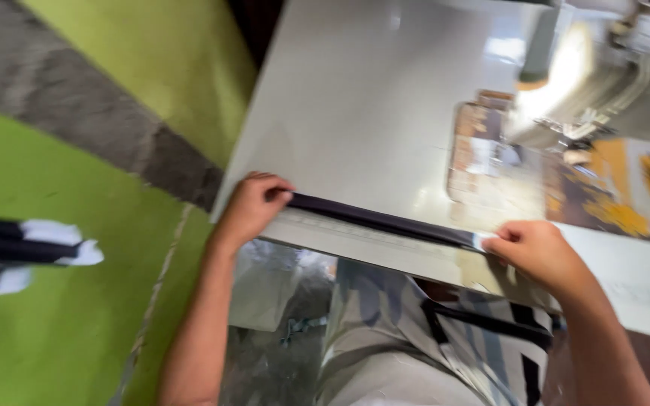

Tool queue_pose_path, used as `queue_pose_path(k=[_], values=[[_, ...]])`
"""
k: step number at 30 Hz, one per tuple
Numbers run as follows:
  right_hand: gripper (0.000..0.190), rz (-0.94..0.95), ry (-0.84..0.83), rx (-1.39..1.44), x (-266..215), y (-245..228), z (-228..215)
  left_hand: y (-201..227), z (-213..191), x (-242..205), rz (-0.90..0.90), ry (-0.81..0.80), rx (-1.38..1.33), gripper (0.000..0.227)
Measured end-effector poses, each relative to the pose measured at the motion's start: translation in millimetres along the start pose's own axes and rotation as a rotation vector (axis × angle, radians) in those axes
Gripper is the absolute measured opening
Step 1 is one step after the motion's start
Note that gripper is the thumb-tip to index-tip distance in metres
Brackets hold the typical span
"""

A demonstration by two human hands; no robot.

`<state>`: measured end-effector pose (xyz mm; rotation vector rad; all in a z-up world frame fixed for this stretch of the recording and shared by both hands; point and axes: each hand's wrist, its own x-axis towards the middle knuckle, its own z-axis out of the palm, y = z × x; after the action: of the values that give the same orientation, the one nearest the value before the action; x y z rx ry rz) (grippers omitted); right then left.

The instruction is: Measuring and cutting black fabric strips to a specific length using a ruler on a sewing machine table and scissors.

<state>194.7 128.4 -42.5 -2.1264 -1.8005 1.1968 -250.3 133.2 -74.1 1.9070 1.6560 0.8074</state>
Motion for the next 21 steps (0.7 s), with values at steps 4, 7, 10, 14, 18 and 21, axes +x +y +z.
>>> queue_pose_path(k=[4,7,10,14,18,21], values=[[0.032,0.136,0.009,-0.025,0,-2,0,16,-10,3,-0.134,-0.101,0.002,0.01],[0.032,0.17,0.017,-0.02,0,-4,2,6,-15,6,-0.112,-0.13,0.068,0.009],[0.032,0.181,0.02,-0.036,0,-4,7,-8,-17,8,-0.115,-0.139,0.104,0.016],[0.035,0.175,0.016,-0.021,-4,-9,8,-22,-18,8,-0.08,-0.127,0.103,0.022],[0.034,0.166,0.028,-0.057,-3,-9,8,-22,-21,8,-0.074,-0.14,0.08,0.025],[0.033,0.158,0.021,-0.029,-6,-14,6,-18,-24,9,-0.052,-0.14,0.09,0.026]])
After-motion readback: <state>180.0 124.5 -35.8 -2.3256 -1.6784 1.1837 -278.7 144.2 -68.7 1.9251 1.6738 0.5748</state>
